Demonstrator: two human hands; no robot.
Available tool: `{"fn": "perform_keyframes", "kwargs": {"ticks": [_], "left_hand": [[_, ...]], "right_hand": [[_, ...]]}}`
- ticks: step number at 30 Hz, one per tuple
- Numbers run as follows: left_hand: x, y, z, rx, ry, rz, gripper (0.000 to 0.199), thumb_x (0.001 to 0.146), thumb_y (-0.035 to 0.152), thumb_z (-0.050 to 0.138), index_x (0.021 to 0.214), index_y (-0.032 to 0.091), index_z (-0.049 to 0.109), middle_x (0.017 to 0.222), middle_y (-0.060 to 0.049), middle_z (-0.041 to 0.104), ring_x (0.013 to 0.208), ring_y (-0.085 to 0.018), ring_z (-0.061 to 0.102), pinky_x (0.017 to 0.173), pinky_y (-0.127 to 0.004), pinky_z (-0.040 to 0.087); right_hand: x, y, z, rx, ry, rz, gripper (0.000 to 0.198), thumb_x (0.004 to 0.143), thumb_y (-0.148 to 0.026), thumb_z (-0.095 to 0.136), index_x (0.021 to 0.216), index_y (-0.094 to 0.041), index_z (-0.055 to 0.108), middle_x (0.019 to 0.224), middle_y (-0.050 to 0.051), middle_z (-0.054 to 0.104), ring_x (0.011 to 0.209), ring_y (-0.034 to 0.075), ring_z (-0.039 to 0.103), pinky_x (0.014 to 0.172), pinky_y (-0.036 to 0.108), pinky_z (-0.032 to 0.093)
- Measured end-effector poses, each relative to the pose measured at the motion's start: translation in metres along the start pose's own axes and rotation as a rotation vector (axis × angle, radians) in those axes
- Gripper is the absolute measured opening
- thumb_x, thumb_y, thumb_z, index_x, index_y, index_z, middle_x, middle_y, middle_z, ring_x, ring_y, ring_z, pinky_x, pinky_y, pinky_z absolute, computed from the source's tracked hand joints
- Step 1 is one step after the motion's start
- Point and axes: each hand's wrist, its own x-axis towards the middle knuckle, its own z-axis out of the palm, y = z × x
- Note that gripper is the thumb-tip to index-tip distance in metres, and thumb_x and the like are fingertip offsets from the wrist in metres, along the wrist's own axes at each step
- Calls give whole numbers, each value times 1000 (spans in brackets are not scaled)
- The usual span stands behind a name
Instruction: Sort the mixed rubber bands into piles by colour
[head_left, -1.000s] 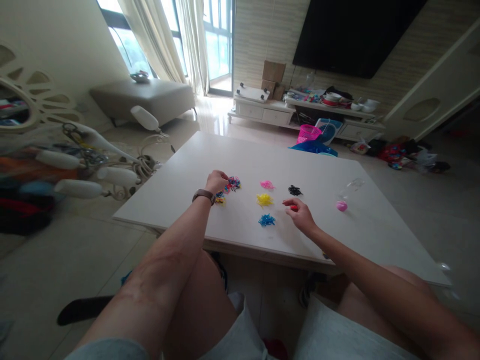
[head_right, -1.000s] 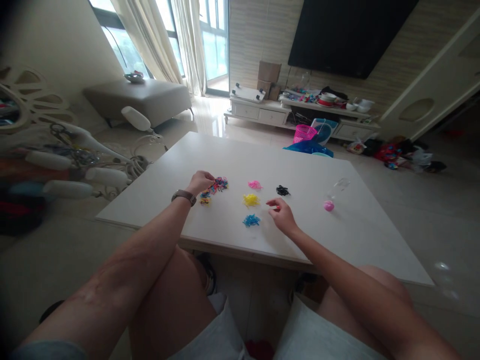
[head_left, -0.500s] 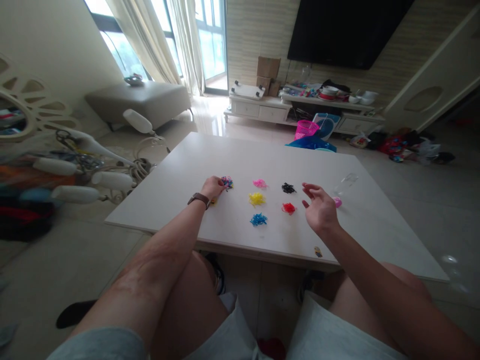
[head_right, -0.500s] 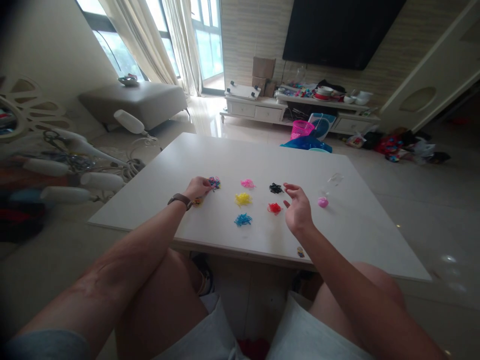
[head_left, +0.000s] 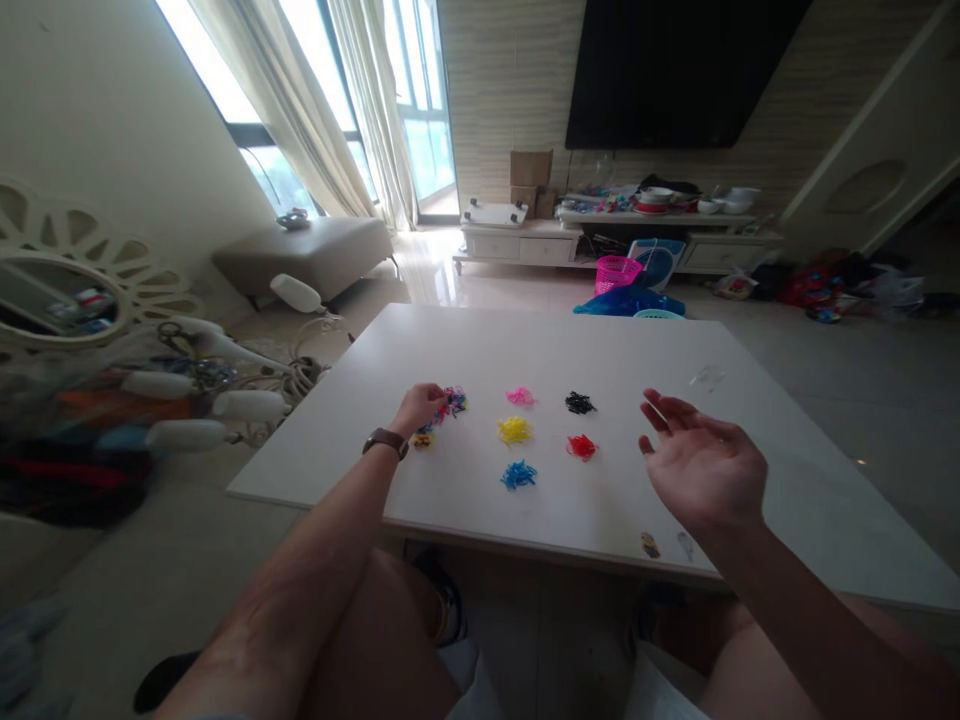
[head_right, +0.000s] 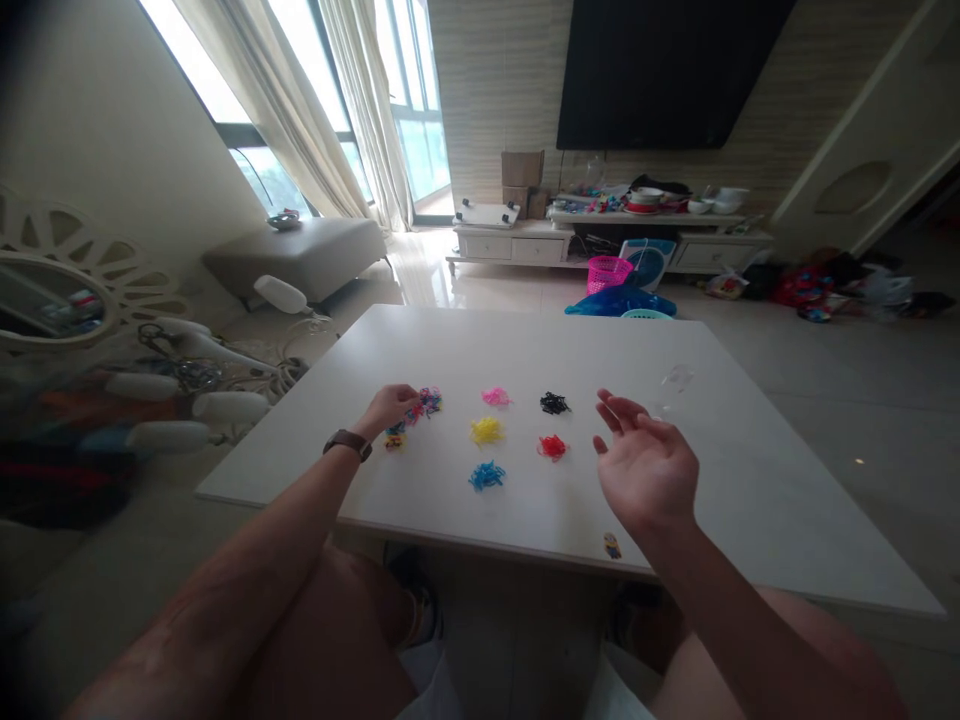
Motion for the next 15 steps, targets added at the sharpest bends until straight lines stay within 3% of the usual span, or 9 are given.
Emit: {"fn": "perform_keyframes", "kwargs": {"ticks": [8,15], "left_hand": [[-4,-3,2,14,-59,36,10,65,27,74,68,19,70,60,-2,67,60,-17,60,57,-27,42],[-1,1,18,124,7,91,6,62,15,69,66,18,70,62,-3,67,64,-18,60,61,-27,42]], "right_hand": [[-7,-4,-3,-56,-69,-16,33,81,-53,45,91,-33,68,139,-4,62,135,31,46,98,59,36],[2,9,-1,-120,-110,-36,34,81,-53,45,91,-29,67,134,1,66,131,34,50,92,56,39]]}}
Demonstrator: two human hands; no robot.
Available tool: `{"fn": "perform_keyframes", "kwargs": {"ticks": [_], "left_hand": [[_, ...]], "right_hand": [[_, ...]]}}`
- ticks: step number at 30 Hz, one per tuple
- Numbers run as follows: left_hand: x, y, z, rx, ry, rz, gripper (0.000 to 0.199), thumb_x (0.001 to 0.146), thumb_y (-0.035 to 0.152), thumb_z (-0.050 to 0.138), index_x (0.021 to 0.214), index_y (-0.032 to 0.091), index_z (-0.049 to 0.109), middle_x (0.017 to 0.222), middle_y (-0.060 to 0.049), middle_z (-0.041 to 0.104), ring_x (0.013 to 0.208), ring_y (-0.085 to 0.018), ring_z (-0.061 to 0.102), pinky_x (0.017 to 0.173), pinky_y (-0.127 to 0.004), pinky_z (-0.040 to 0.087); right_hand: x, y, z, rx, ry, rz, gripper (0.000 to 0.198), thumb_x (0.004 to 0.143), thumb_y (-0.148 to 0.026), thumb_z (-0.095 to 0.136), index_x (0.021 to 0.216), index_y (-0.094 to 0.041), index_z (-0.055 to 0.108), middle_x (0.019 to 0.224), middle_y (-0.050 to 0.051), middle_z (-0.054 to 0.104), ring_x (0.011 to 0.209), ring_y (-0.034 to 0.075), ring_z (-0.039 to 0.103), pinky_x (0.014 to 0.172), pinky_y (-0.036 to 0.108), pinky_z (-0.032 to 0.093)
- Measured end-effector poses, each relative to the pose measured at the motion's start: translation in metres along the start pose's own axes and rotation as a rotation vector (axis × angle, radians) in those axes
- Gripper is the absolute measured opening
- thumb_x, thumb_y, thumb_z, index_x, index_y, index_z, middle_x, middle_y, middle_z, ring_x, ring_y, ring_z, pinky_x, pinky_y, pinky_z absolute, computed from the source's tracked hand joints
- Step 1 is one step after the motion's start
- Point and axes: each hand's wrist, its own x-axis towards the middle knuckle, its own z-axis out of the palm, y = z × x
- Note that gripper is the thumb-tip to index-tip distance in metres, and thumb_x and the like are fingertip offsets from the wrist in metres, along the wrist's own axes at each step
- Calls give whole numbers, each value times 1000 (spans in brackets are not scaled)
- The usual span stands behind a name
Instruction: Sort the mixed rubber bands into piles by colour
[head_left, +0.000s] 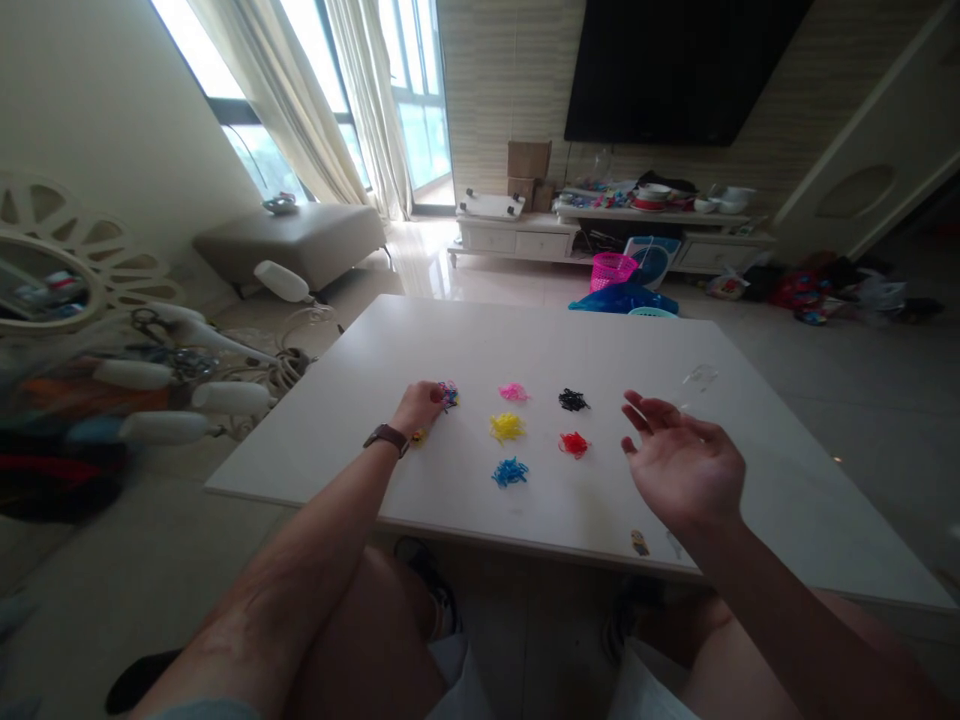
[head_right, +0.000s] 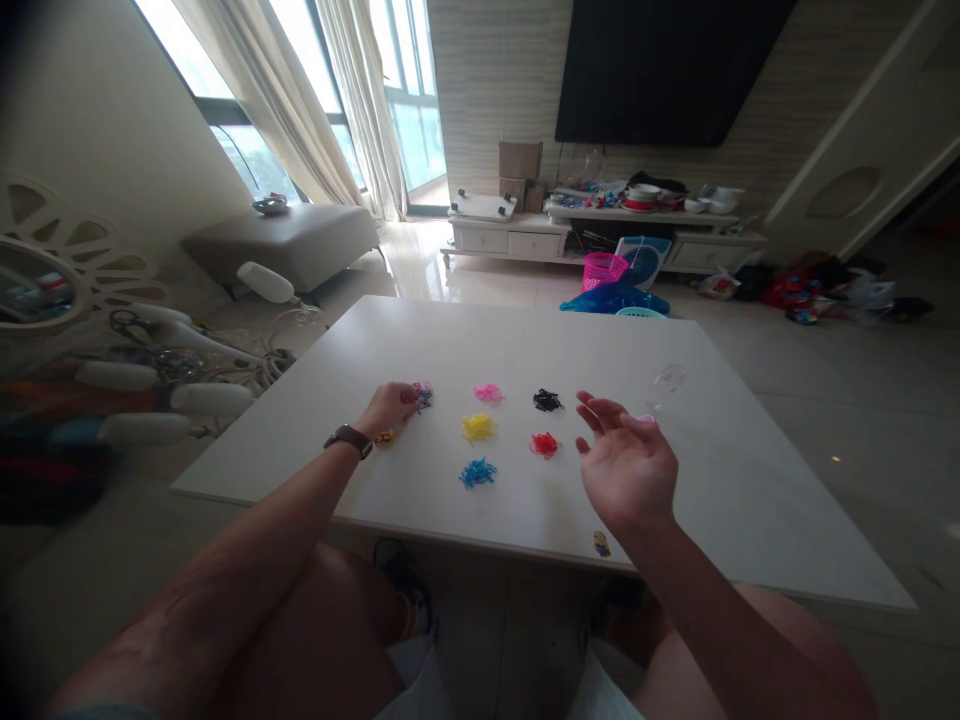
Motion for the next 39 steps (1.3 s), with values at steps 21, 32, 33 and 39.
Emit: {"fn": "perform_keyframes", "kwargs": {"ticks": [21,32,33,39], "left_hand": [[12,11,-11,-497,45,-71,35,52,34,84,80,16,71,70,-6,71,64,-18,65,58,-27,50],[15,-8,-8,-345,-24,-46,30,60,39,79,79,17,73,72,-6,73,65,-18,65,58,-26,47],[15,-9,-8,-317,-23,-43,30,61,41,78,79,16,74,70,-5,73,63,-18,64,57,-25,46],[12,-15,-10,-242,14,-46,33,69,46,74,82,15,76,65,-3,70,56,-13,55,52,-22,39]], "right_hand": [[21,6,-10,-3,-46,-87,38,82,-55,42,94,-29,67,134,3,66,130,36,52,84,53,44],[28,17,-31,98,51,51,30,80,-49,47,86,-28,68,129,3,68,127,33,53,81,50,42],[27,16,-31,104,55,59,30,80,-49,47,86,-29,68,128,3,68,127,32,53,81,49,42],[21,6,-20,209,115,100,28,77,-45,51,82,-26,70,117,3,71,119,26,56,78,41,42]]}}
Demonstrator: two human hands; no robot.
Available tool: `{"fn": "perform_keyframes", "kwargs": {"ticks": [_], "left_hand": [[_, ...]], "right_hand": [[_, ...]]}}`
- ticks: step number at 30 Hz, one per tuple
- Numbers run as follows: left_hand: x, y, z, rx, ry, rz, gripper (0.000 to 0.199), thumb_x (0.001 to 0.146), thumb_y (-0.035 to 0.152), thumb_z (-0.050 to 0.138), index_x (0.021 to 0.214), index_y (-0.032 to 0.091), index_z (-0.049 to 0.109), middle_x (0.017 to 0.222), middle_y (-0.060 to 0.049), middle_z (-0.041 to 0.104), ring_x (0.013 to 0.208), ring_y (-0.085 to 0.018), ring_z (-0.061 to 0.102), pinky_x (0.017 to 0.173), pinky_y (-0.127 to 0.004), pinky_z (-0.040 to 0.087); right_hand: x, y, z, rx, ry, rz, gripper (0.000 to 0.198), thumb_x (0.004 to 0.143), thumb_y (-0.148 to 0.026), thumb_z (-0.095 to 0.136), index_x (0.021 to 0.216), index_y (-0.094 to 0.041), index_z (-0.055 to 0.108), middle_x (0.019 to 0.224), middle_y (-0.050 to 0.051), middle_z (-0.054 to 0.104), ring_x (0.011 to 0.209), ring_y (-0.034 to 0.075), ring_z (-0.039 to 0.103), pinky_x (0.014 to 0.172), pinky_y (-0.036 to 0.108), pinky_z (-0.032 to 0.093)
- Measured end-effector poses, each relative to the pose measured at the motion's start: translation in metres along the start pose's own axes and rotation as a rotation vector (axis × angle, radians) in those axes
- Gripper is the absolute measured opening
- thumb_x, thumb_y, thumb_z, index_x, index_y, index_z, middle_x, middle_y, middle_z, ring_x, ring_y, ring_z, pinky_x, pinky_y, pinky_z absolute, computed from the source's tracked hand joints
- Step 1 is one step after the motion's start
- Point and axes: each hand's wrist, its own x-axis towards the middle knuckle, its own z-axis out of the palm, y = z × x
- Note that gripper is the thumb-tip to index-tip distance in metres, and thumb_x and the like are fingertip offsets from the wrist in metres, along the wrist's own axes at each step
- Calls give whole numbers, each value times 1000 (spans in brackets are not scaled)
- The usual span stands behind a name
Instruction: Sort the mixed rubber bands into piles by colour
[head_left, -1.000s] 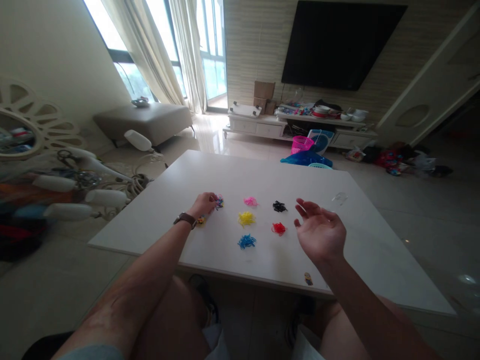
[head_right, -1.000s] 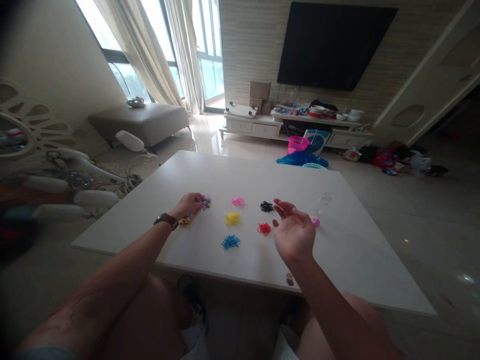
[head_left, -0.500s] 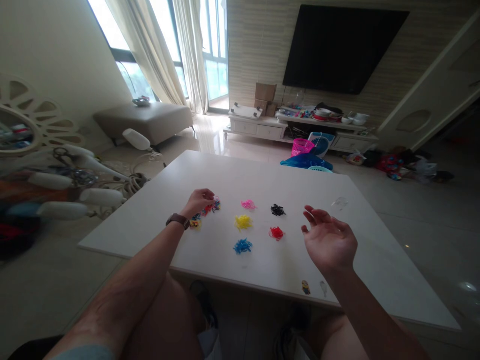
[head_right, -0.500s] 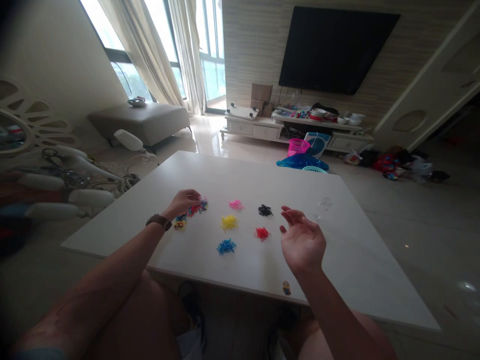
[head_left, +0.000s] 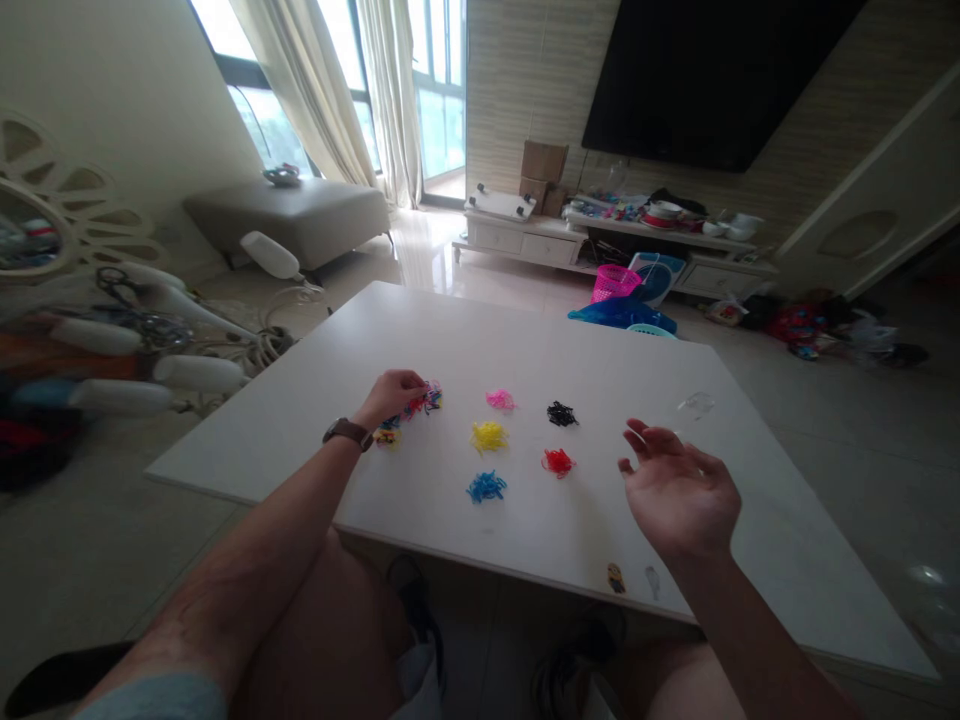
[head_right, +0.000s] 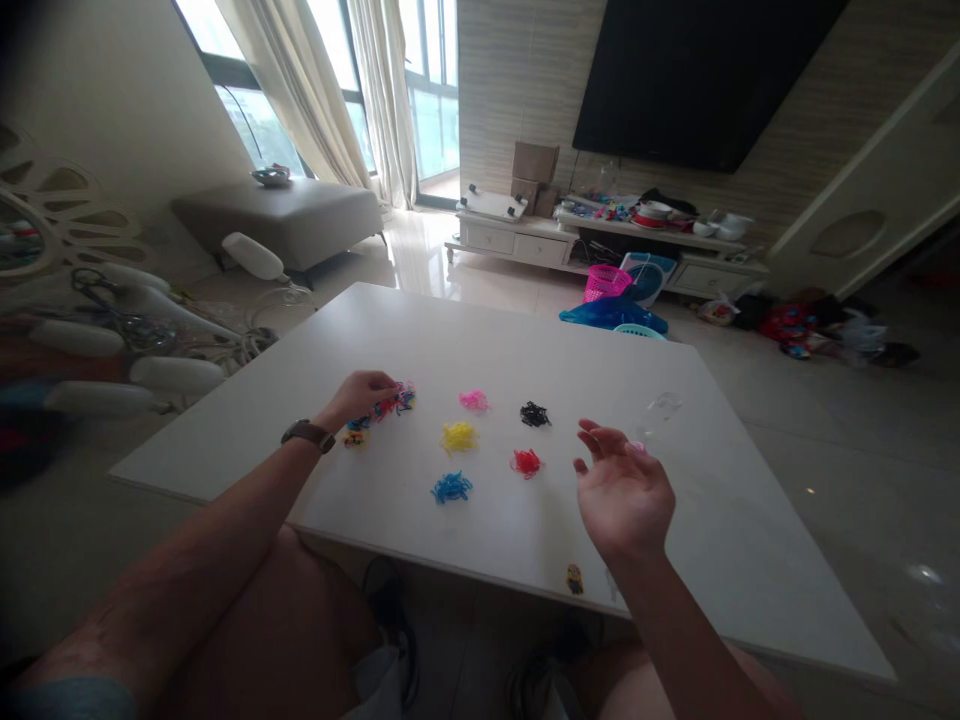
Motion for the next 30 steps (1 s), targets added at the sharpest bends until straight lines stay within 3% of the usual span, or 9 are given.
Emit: {"fn": "perform_keyframes", "kwargs": {"ticks": [5,11,16,20,25,30], "left_hand": [[-1,2,-3,-22,25,-32,34,70,45,74,83,14,78,62,-2,68,52,-11,49,49,-22,33],[-4,10,-5,-119,10,-63,28,63,38,79,79,14,77,64,-2,70,56,-12,54,51,-22,37],[-9,15,-3,-484,-39,-169,34,56,31,88,81,12,74,78,-6,74,70,-15,67,68,-26,53],[-13,25,3,-739,-77,-310,28,60,19,88,80,10,71,82,-9,75,79,-16,72,80,-26,57],[-19,46,13,-810,-162,-395,18,70,10,83,85,9,72,92,-12,75,85,-18,75,82,-24,58],[-27,64,29,-840,-269,-340,15,72,8,82,85,9,74,96,-13,75,86,-17,73,95,-29,56]], "right_hand": [[-3,0,10,60,11,36,27,74,-43,54,80,-24,72,111,4,72,113,24,57,75,37,42],[-1,3,13,71,-11,65,27,74,-41,53,79,-24,73,112,5,71,112,23,58,75,35,44],[-6,1,16,77,-34,72,28,75,-42,53,79,-24,74,112,5,71,113,24,58,75,35,45],[-14,0,21,81,-75,56,26,75,-40,54,79,-24,74,111,5,71,114,24,57,76,35,45],[-22,6,26,64,-143,87,26,75,-40,54,77,-24,75,109,5,71,112,24,56,78,35,44],[-23,16,33,20,-220,71,25,75,-40,54,76,-26,75,106,5,70,112,25,55,80,37,42]]}}
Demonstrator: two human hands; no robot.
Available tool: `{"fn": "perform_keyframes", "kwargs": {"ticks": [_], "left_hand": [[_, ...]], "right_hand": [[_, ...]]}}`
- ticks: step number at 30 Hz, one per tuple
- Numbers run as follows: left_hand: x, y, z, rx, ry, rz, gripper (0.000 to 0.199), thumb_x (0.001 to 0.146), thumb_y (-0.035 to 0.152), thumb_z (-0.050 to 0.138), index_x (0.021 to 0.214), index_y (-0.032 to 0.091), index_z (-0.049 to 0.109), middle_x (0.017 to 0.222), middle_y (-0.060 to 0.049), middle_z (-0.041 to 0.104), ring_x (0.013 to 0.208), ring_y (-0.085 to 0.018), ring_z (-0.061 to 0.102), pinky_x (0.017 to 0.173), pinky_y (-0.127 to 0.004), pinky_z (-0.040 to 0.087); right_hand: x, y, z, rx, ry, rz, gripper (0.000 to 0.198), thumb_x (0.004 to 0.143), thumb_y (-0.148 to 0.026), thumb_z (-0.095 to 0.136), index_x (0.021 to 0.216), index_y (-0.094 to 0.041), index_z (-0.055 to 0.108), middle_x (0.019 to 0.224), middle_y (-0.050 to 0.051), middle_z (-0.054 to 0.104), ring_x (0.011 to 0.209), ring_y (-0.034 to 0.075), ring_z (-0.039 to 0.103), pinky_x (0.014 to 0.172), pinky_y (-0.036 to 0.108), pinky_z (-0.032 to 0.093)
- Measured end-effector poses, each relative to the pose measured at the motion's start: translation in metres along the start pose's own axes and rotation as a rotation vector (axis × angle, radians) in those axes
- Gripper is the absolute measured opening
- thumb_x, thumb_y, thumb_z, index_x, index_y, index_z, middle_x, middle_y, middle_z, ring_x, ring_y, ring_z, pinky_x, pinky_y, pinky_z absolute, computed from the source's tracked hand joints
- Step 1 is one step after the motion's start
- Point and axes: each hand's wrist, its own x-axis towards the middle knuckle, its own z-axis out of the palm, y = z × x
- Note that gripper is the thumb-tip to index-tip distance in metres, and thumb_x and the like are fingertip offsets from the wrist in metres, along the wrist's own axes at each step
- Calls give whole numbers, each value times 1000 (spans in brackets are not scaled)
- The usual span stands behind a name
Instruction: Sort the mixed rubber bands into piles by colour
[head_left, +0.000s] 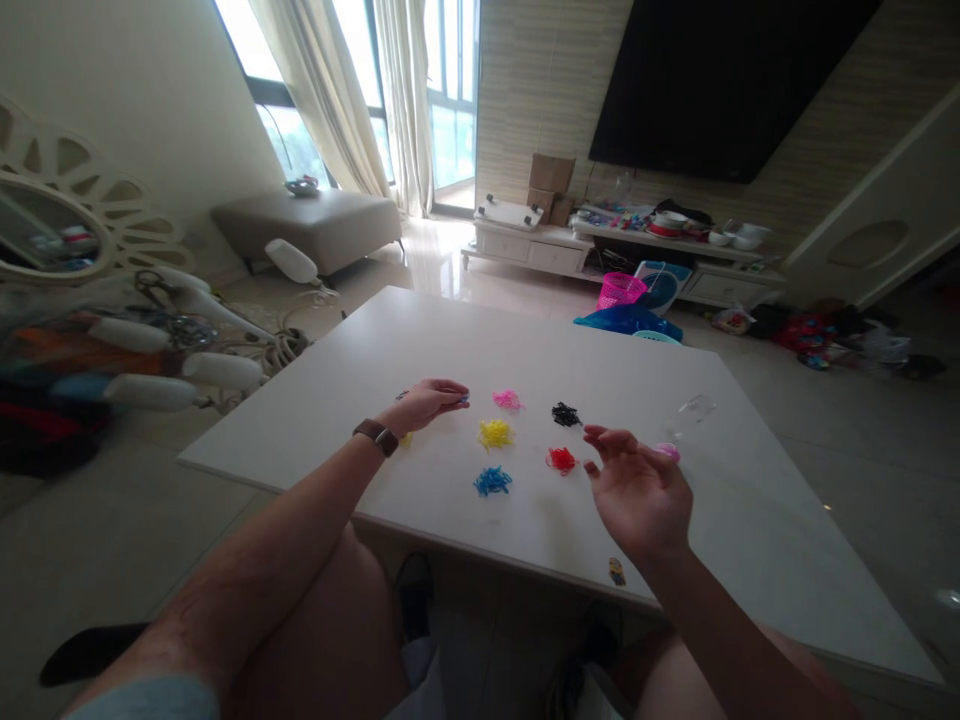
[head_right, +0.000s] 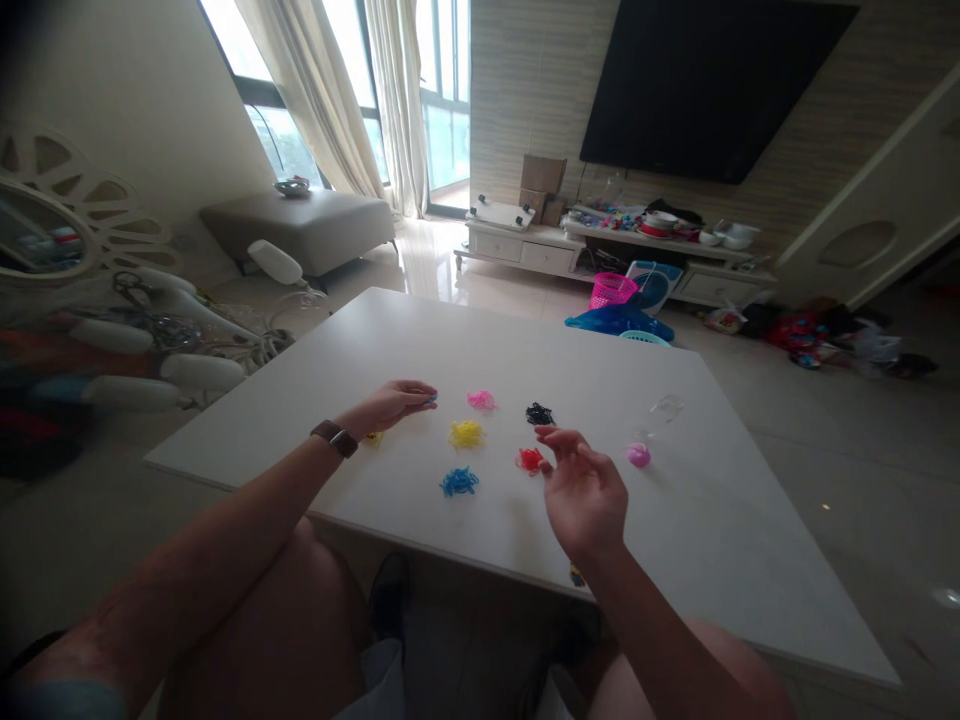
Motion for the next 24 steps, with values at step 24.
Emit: {"fn": "perform_keyframes", "kwargs": {"ticks": [24], "left_hand": [[-52,-24,131,188,-392,159,9,74,14,78,81,12,73,80,-9,74,77,-17,72,83,-34,60]], "right_hand": [[-4,53,-9,-1048,-302,-143,45,85,-30,57,129,-25,56,128,10,59,113,26,56,87,42,51]]}}
